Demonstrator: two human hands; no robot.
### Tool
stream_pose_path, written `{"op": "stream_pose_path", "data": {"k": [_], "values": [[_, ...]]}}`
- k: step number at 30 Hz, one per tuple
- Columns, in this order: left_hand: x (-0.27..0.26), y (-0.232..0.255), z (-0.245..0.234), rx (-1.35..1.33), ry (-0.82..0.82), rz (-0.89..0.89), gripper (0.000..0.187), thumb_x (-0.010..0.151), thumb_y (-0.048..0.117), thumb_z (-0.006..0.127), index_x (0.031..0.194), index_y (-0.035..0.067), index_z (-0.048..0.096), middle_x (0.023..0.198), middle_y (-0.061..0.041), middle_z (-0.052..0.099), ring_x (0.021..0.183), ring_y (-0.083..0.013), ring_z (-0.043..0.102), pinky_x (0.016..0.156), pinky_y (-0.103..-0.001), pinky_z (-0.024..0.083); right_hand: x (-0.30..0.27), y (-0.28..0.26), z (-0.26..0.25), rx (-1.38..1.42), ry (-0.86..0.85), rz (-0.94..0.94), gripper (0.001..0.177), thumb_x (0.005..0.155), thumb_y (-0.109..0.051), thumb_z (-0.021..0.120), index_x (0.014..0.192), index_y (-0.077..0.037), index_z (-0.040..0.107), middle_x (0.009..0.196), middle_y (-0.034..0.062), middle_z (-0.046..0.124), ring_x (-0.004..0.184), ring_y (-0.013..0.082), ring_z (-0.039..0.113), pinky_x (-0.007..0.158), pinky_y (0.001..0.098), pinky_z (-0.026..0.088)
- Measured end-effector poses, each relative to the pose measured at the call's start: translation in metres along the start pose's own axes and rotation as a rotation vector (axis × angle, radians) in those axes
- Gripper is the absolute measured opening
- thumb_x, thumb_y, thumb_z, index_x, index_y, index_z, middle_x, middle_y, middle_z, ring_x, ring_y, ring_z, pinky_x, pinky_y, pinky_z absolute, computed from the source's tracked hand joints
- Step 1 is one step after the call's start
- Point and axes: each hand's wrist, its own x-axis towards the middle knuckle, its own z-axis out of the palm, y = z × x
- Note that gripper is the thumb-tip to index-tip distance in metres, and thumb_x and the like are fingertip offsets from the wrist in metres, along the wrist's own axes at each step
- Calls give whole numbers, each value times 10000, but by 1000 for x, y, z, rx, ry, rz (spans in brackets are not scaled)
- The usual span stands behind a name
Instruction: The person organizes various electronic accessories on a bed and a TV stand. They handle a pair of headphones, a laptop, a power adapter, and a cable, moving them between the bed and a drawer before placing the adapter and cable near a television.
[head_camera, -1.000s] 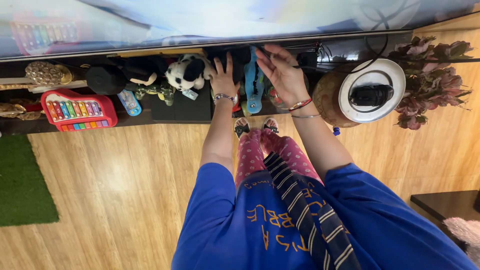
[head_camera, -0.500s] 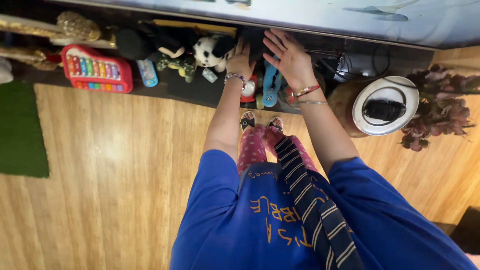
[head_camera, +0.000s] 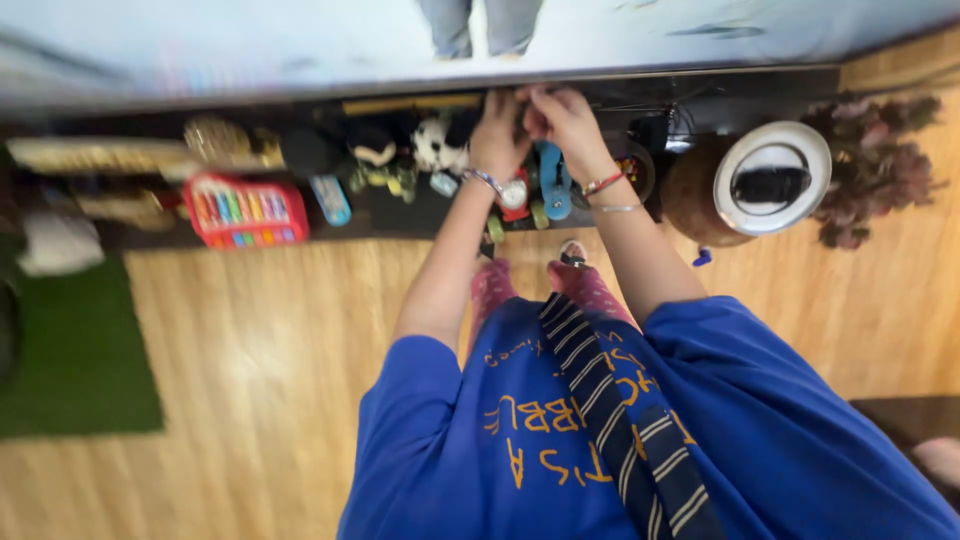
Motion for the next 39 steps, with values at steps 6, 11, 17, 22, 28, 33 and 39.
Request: {"op": "stream_pose_path", "data": {"k": [6, 11, 17, 22, 28, 33, 39], "values": [[16, 64, -29, 27, -54, 170, 160, 962, 262, 730, 965, 103, 737, 1128, -80, 635, 949, -354, 669, 816, -451, 554, -87, -34, -30, 272, 387, -228, 217, 1056, -274, 571, 1015, -67, 620, 625, -30, 458, 553, 92, 421, 544, 257, 379], [18, 92, -12, -6, -230, 193, 174, 941, 268, 708, 993, 105, 742, 1064, -157, 620, 911, -370, 656, 781, -465, 540, -147, -56, -100, 469, 767, -313, 187, 1059, -228, 646, 987, -62, 601, 667, -44, 438, 570, 82, 414, 534, 248, 351], [25, 129, 26, -32, -395, 214, 175, 931, 276, 665, 986, 128, 742, 881, -154, 724, 833, -376, 688, 706, -482, 543, -175, -105, -130, 367, 926, -432, 96, 994, -103, 660, 1086, -83, 647, 709, -41, 488, 606, 61, 455, 533, 232, 364], [28, 221, 37, -189, -475, 289, 203, 969, 297, 650, 999, 110, 724, 786, -169, 713, 778, -388, 692, 660, -489, 529, -185, -156, -117, -17, 753, -560, 168, 961, -12, 552, 1092, -55, 648, 879, -27, 634, 682, 51, 517, 597, 218, 431], [59, 307, 32, -408, -299, 354, 198, 979, 248, 679, 1067, 70, 681, 793, -149, 689, 720, -347, 673, 632, -420, 523, -211, -177, -99, -306, 684, -616, 208, 928, 55, 527, 1064, -54, 641, 868, -34, 625, 704, 25, 531, 598, 200, 426], [71, 325, 53, -537, -397, 342, 272, 879, 99, 684, 1129, 43, 593, 801, -69, 646, 717, -216, 666, 665, -354, 539, -221, -156, -131, 95, 635, -482, 248, 926, -64, 495, 1124, -64, 645, 877, 16, 662, 708, 85, 600, 641, 243, 516], [80, 348, 77, -472, -533, 290, 283, 900, 46, 647, 1180, 49, 602, 794, -87, 592, 713, -219, 597, 696, -359, 511, -222, -149, -159, 239, 667, -326, 247, 1000, -252, 629, 1122, -37, 637, 851, 4, 624, 736, 87, 598, 663, 265, 537]]}}
